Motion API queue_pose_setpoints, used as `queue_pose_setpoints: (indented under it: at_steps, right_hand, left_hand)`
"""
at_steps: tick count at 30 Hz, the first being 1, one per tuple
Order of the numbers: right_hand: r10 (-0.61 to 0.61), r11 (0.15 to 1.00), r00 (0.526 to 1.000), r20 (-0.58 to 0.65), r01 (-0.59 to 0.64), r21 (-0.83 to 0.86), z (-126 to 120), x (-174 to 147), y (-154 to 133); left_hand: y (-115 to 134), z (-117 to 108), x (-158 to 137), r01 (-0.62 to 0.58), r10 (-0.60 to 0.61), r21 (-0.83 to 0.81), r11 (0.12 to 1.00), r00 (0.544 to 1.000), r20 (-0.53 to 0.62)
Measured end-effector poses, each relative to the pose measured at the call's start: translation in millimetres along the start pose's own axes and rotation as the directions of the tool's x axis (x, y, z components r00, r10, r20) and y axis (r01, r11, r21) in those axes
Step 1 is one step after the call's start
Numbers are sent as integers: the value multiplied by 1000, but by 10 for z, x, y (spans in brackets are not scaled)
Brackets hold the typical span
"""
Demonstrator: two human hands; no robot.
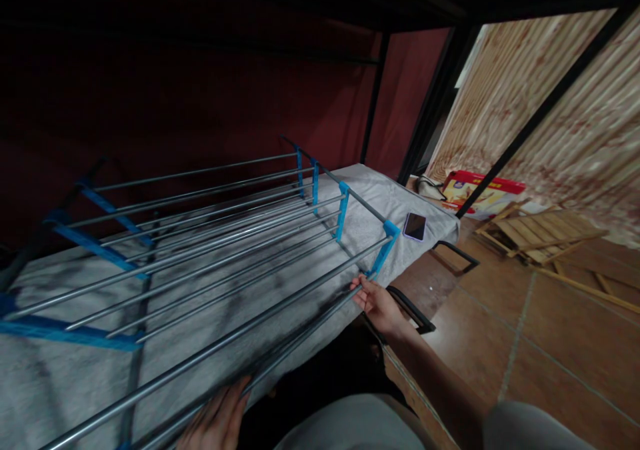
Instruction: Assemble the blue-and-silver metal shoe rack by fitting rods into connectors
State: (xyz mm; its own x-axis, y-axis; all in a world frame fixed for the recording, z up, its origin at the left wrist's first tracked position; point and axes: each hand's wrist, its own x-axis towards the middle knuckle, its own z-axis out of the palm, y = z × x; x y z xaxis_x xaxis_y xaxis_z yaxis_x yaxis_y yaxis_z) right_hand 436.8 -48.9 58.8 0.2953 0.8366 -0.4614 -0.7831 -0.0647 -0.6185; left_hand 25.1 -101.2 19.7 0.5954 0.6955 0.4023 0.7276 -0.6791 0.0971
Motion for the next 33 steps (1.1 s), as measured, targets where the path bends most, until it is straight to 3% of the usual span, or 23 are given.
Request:
queue_pose_setpoints:
  at_steps: [10,17,33]
  right_hand:
    - [-28,999,999,26,28,-20,24,79,-38]
    - [-17,1000,1000,10,17,-3,19,94,-51]
    - [-8,1000,999,39,8,-14,-58,173,-38]
  left_hand:
    - [24,-66,148,-47,45,65,997,998,33]
    - [-4,90,92,78,-79,28,997,997,23]
    - [22,93,121,77,-78,26,997,997,23]
